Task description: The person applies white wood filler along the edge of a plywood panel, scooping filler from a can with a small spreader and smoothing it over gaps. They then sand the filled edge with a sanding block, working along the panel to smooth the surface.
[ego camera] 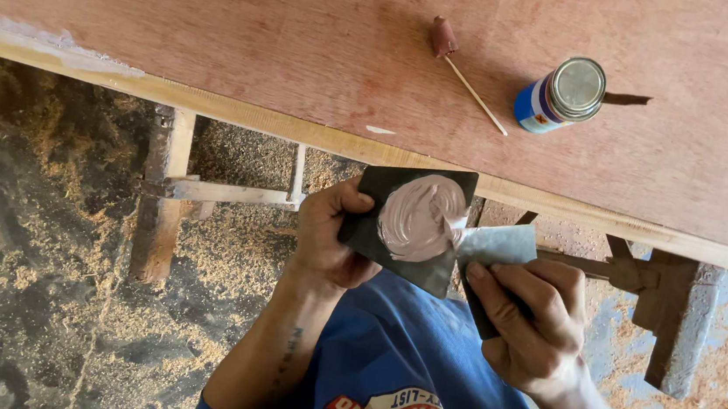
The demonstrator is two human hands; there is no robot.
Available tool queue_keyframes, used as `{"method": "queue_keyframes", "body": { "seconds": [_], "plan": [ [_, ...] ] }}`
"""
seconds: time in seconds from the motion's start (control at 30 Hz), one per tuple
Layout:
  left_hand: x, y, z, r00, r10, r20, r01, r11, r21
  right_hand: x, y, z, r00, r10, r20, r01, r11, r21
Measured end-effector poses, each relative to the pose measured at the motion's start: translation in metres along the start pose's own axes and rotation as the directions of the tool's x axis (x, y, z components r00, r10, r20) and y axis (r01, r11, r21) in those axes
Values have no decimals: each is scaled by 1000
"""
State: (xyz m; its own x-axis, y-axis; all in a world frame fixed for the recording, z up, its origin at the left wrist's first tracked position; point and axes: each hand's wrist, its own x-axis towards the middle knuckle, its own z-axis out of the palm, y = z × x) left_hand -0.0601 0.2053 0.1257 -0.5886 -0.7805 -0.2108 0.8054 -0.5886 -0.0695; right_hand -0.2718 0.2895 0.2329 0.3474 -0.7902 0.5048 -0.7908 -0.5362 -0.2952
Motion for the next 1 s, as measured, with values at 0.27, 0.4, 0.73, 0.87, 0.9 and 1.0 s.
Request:
{"method": "queue_keyframes", "body": {
  "seconds": [0.27,0.4,0.73,0.87,0.9,1.0],
  "plan": [
    [9,-2,-17,999,-34,-17,33,999,-32,-8,0,-25,996,90,12,-90,996,-7],
    [10,-6,-16,999,-20,-51,19,999,-30,-11,-2,-37,783,621,32,-531,640,555],
    [11,-23,-25,997,-53,53,50,997,58,-34,38,17,504,692,516,-610,-137,781],
    [9,-21,-29,999,-35,6,35,997,65,-46,41,10,491,673,553,-696,-79,714],
    [10,-19,-29,1000,-28,-9,29,997,75,-47,42,8,483,676,556,-697,-88,712],
    [11,-8,-27,999,-47,10,47,997,60,-46,43,3,478,710,518,-784,78,616]
  ]
}}
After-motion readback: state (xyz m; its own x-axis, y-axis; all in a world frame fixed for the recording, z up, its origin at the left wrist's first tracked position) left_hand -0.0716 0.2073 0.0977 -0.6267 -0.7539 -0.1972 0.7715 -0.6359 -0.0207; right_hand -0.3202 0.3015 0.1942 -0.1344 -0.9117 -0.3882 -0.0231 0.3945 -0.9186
